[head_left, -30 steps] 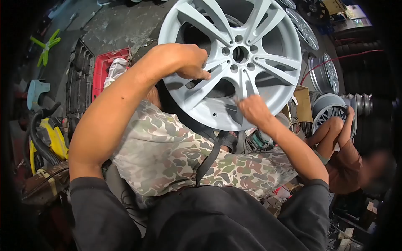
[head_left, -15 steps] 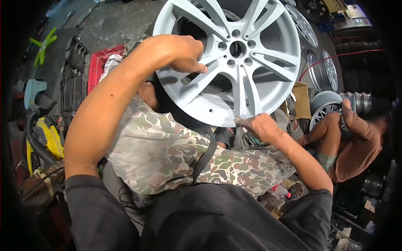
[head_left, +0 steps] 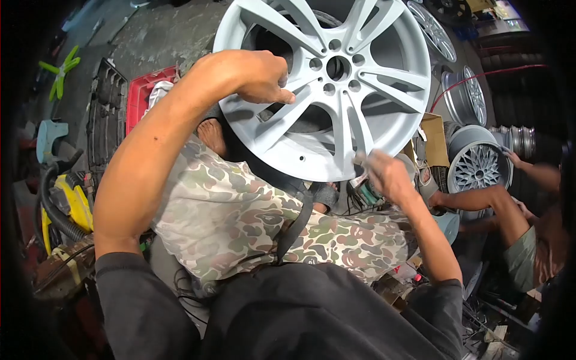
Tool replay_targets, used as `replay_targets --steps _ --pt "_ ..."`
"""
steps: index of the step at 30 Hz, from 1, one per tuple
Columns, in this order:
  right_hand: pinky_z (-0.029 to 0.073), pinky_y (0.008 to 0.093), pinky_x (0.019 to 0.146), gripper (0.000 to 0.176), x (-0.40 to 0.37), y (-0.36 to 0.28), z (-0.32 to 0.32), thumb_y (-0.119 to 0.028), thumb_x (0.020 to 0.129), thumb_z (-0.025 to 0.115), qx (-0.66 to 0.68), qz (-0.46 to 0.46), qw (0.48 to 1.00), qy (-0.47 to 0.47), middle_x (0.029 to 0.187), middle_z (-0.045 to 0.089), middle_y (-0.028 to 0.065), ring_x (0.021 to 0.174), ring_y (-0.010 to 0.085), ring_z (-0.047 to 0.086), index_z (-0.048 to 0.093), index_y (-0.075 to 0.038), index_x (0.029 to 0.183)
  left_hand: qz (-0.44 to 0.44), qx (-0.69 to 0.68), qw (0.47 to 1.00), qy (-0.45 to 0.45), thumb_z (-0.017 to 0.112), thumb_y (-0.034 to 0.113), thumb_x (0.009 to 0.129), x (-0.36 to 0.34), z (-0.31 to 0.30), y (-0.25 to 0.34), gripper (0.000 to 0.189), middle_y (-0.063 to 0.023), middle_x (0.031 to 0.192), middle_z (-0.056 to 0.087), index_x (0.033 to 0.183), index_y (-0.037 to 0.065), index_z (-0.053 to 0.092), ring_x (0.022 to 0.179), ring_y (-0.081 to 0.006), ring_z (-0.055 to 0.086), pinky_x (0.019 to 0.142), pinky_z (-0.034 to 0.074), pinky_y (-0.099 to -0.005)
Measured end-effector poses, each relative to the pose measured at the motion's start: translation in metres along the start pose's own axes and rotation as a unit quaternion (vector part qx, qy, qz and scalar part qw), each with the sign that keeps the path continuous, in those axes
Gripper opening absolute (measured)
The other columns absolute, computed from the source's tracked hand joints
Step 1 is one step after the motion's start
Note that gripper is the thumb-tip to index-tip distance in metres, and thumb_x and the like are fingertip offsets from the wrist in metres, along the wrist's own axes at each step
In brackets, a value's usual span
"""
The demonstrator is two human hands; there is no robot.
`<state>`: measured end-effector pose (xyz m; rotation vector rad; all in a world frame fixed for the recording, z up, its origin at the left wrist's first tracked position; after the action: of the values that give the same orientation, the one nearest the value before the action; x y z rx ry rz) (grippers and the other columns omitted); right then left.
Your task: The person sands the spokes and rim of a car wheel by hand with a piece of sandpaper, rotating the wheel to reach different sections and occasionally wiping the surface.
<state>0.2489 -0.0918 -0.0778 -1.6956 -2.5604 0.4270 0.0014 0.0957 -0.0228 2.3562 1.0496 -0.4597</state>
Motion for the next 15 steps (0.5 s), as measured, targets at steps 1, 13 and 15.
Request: replay_targets --steps 1,13,15 --pt "0.055 0.0467 0.082 0.034 0.012 0.005 -0.016 -0.011 0.094 0.065 0.022 0.062 0.997 0.047 0.106 0.067 0.0214 0.090 0.0378 0.068 0.071 -0.008 0.127 0.002 0.005 1.000 0.001 0.064 0.053 0.097 0.002 0.001 0.001 0.063 -0.0261 0.115 0.073 0.129 -0.001 0.069 0.111 -0.0422 0.069 0.097 0.054 -0.0453" --pt "0.051 0.0296 0.063 0.010 0.033 -0.006 0.013 -0.006 0.087 0.076 0.239 0.281 0.865 0.339 0.082 0.065 0.0088 0.063 0.0155 0.062 0.071 0.003 0.089 0.019 -0.019 0.999 0.023 0.067 0.051 0.096 0.004 -0.004 0.006 0.061 -0.0268 0.117 0.072 0.127 -0.002 0.070 0.111 -0.0420 0.069 0.097 0.054 -0.0453" --pt "0.051 0.0318 0.063 0.010 0.039 -0.010 0.009 -0.006 0.087 0.075 0.203 0.269 0.866 0.369 0.080 0.065 0.0092 0.063 0.0181 0.063 0.068 0.001 0.087 -0.027 -0.013 0.999 -0.024 0.067 0.052 0.096 0.007 0.002 0.001 0.061 -0.0271 0.115 0.072 0.127 -0.001 0.070 0.110 -0.0423 0.070 0.097 0.054 -0.0447"
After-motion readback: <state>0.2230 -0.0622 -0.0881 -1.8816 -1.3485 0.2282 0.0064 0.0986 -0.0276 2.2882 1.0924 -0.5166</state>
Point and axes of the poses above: each hand's wrist, its own x-axis towards the middle knuckle, its own z-axis out of the palm, y = z × x, the point moved 9 cm from there along x, towards the middle knuckle
